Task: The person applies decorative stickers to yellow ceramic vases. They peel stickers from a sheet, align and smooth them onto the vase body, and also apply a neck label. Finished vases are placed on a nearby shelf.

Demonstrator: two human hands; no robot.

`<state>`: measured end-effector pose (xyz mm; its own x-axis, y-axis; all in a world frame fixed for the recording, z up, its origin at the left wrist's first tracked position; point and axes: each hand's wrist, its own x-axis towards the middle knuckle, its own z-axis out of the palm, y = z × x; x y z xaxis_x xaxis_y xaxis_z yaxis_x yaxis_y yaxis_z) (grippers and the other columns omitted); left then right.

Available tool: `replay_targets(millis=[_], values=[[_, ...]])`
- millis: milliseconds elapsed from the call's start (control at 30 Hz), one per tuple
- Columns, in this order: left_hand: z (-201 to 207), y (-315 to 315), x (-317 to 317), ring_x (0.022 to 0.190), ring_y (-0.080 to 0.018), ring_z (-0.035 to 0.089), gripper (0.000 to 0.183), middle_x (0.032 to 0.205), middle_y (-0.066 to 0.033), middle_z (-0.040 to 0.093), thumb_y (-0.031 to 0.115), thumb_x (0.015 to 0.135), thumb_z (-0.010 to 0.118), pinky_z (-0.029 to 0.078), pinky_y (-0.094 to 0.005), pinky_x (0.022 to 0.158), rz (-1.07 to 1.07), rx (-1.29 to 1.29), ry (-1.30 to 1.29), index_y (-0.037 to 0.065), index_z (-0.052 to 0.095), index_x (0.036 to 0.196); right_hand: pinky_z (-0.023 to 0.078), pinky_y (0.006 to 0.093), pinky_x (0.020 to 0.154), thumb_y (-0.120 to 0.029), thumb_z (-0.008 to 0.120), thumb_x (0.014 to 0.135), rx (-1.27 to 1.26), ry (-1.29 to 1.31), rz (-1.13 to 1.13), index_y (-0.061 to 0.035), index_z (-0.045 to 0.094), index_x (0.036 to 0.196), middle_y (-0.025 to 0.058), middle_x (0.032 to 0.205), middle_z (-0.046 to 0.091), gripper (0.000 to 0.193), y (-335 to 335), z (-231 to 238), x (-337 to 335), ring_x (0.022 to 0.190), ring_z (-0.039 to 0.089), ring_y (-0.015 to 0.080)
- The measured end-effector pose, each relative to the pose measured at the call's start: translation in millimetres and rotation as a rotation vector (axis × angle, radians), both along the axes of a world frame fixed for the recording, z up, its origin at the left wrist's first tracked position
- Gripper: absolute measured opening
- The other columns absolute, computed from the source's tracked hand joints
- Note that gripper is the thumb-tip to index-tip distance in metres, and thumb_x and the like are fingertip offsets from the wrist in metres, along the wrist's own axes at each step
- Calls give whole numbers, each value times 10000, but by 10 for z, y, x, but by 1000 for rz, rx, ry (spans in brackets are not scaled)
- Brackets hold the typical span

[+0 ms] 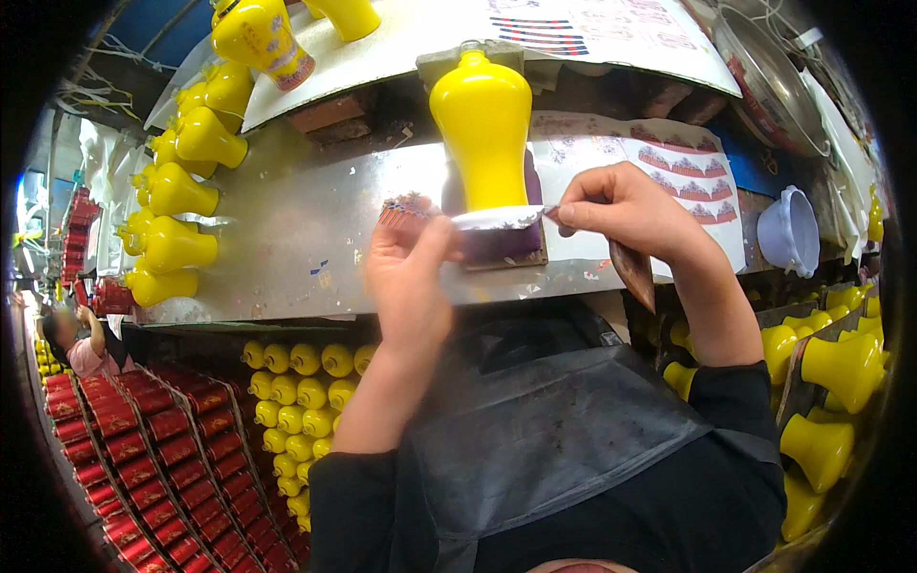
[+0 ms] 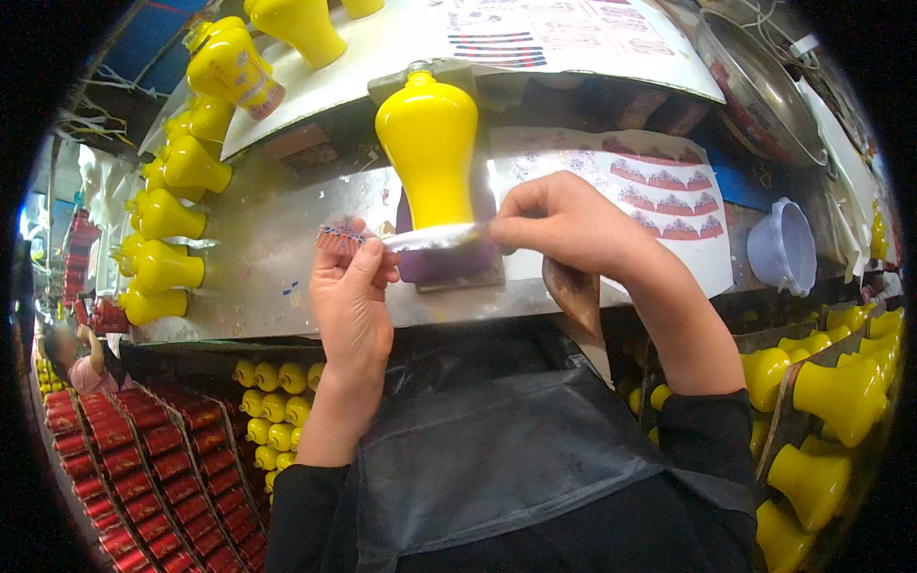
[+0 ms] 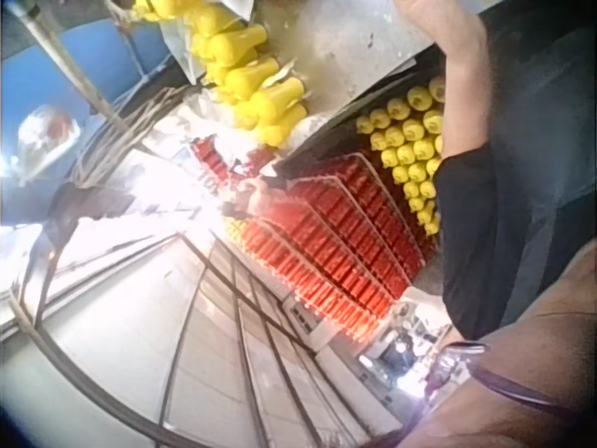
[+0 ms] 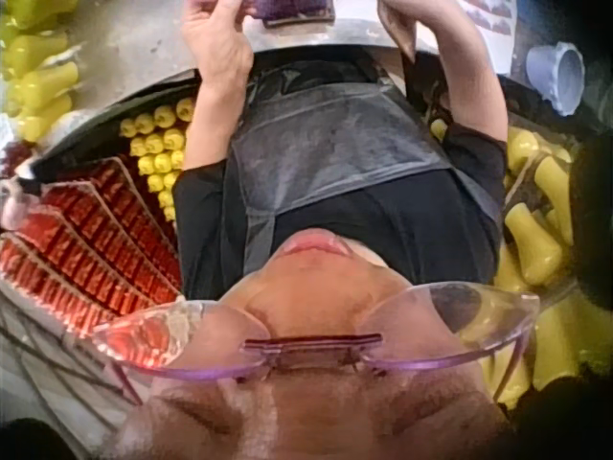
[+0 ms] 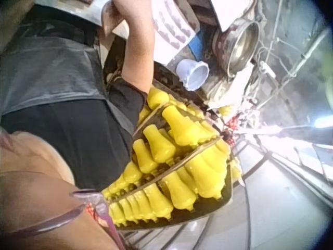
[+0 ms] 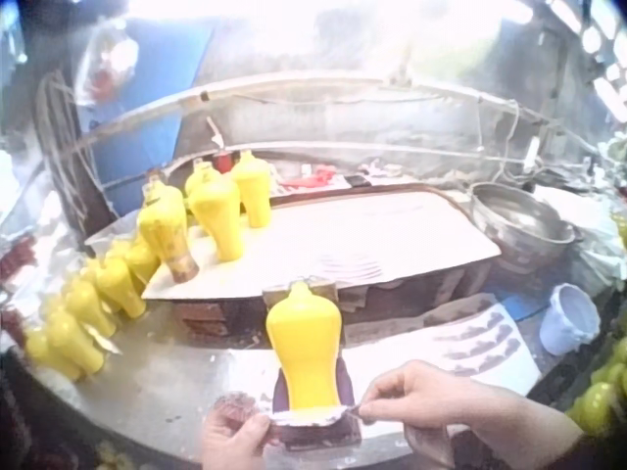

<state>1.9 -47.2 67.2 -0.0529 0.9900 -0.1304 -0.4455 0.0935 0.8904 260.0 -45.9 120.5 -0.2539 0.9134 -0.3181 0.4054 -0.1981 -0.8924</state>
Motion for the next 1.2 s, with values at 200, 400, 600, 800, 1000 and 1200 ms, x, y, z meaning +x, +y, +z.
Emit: replay_targets(millis=[200, 400, 600, 800, 1000, 1200], values=[[-75, 67, -91, 795, -173, 663, 203, 936, -63, 703, 76, 988, 673, 516, -284, 651, -57, -166, -234, 51, 628, 1184, 523, 249, 711, -239, 716, 962, -48, -36, 54, 0, 736, 871, 40, 778, 700, 257, 117, 44, -48, 742, 646, 92], [-122, 99, -102, 747, -171, 657, 125, 910, -68, 715, 78, 982, 678, 522, -287, 638, -71, -172, -168, 61, 668, 1106, 513, 247, 664, -268, 707, 963, -72, 25, 57, -3, 725, 840, 32, 738, 685, 292, 137, 25, -29, 681, 633, 92], [-215, 104, -113, 739, -134, 650, 81, 907, -48, 716, 72, 976, 695, 509, -273, 631, -82, -171, -116, 80, 671, 1054, 502, 253, 637, -305, 710, 955, -129, -24, 14, -38, 718, 782, 26, 694, 671, 318, 218, -121, -54, 634, 616, 90], [-308, 179, -106, 754, -113, 646, 108, 932, -17, 718, 84, 989, 695, 462, -232, 626, -42, -266, -199, 110, 654, 1085, 491, 255, 624, -338, 723, 949, -174, -103, -14, -45, 710, 743, 32, 693, 670, 359, 338, -318, -56, 627, 612, 93], [-392, 240, -79, 726, -94, 631, 150, 920, -2, 710, 86, 979, 728, 464, -229, 602, -7, -226, -197, 117, 648, 1102, 506, 261, 644, -368, 746, 945, -111, -64, -19, -53, 708, 748, 39, 694, 666, 374, 334, -433, -6, 645, 624, 104], [-441, 221, -63, 694, -72, 601, 189, 883, 11, 688, 105, 967, 756, 456, -207, 581, -18, -215, -45, 112, 647, 1121, 554, 292, 683, -320, 743, 950, 74, -243, -70, -4, 753, 924, 108, 893, 760, 317, 323, -552, -34, 707, 677, 136]])
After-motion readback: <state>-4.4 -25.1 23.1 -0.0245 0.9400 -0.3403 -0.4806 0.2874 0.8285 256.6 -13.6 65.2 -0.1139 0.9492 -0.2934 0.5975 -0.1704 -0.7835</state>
